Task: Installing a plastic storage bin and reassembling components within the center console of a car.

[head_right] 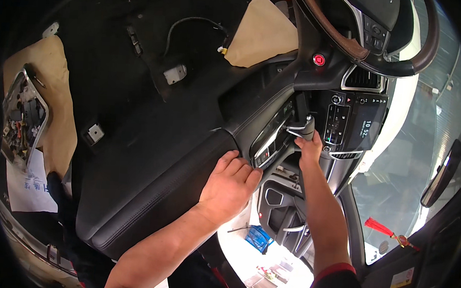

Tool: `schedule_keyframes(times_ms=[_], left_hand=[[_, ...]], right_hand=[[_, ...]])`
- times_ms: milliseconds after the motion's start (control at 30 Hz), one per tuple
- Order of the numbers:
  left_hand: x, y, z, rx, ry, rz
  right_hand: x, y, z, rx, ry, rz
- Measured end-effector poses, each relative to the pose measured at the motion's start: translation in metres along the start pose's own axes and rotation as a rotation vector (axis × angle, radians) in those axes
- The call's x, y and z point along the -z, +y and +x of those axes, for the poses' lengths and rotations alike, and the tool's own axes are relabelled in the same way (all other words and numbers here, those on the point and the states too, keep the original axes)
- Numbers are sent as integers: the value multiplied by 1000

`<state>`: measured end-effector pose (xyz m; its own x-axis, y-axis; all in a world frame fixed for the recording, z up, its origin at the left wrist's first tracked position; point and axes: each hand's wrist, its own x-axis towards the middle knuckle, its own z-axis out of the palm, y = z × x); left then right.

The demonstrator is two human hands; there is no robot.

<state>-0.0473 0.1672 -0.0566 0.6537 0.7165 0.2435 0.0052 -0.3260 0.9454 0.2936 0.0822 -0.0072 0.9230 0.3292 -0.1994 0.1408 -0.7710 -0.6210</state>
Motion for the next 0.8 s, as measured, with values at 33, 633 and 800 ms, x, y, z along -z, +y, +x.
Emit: schedule_keyframes(times_ms=[33,633,800], left_hand=[[0,0,0,0,3,1],[1,0,4,-16,-23,72],[-2,-3,0,-7,-27,88]], right_hand=[[1,5,3,23,-3,-33],[-8,-1,0,-148,46,379],[-3,-14,-19,-94,113,371]])
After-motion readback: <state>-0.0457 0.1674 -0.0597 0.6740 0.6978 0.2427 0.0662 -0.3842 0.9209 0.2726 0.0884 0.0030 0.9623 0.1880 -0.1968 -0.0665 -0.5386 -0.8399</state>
